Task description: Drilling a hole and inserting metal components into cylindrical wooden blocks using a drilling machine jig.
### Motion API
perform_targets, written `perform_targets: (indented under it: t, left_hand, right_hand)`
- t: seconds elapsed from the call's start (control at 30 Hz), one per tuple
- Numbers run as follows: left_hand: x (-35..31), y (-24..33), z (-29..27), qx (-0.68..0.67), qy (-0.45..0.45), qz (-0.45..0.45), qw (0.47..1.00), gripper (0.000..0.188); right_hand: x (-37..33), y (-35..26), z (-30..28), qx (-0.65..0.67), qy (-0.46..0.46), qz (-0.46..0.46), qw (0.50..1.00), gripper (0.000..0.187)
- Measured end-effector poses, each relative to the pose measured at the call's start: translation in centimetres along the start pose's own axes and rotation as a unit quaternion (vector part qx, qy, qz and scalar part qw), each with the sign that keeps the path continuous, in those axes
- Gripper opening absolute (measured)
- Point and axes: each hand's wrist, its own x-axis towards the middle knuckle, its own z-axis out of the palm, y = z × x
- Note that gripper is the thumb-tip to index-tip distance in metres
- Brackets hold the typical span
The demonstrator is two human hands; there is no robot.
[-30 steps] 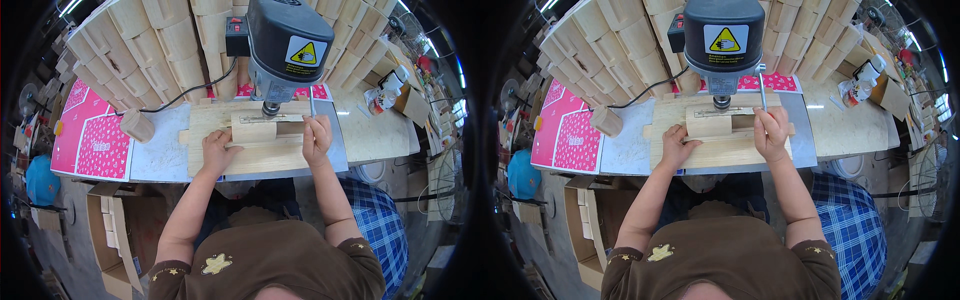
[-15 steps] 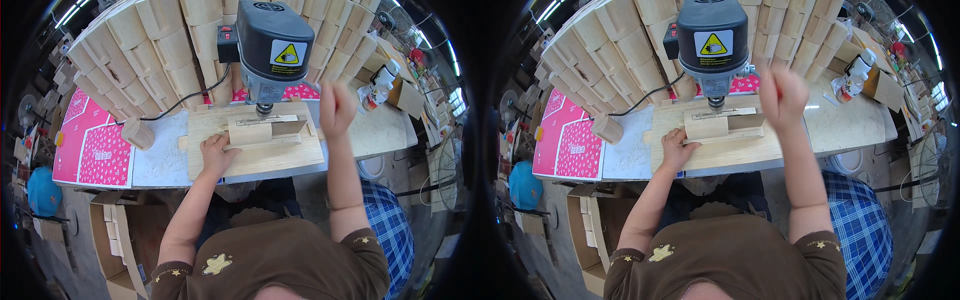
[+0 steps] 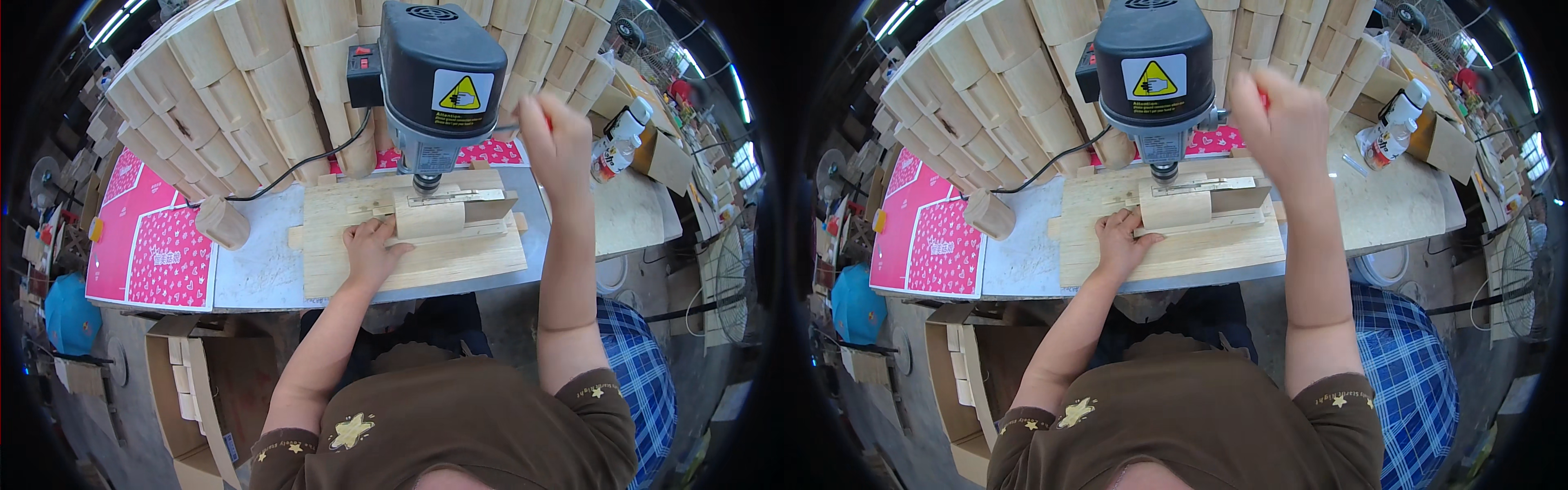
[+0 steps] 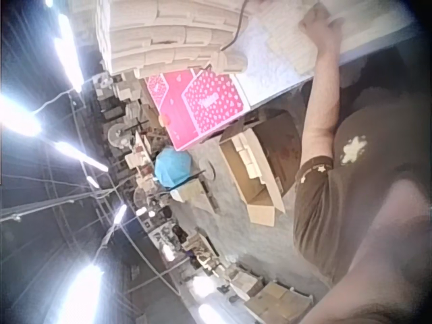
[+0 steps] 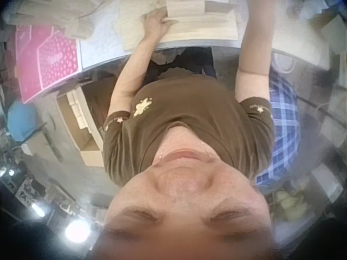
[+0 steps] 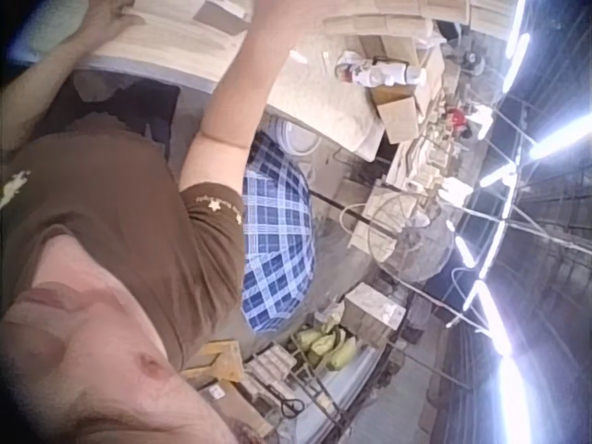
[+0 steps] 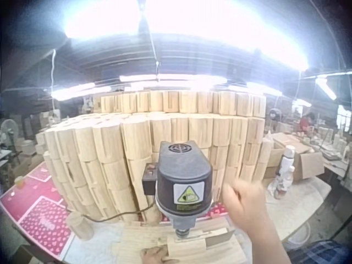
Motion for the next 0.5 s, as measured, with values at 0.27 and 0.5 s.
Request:
perform_targets:
  t: [0.27, 0.5]
  left_hand:
    - [-0.1, 0.3, -0.2, -0.001, -0.010, 0.000, 1.000, 0.049]
    - [0.3, 0.2, 0.1, 0.000, -0.016, -0.004, 1.000, 0.049]
  right_hand:
    - [-9.7, 2.4, 3.5, 0.108, 0.092, -0.053, 0.988, 0.012]
    - [-11.9, 6.7, 8.0, 0.151, 0.122, -0.157, 0.968, 0.019]
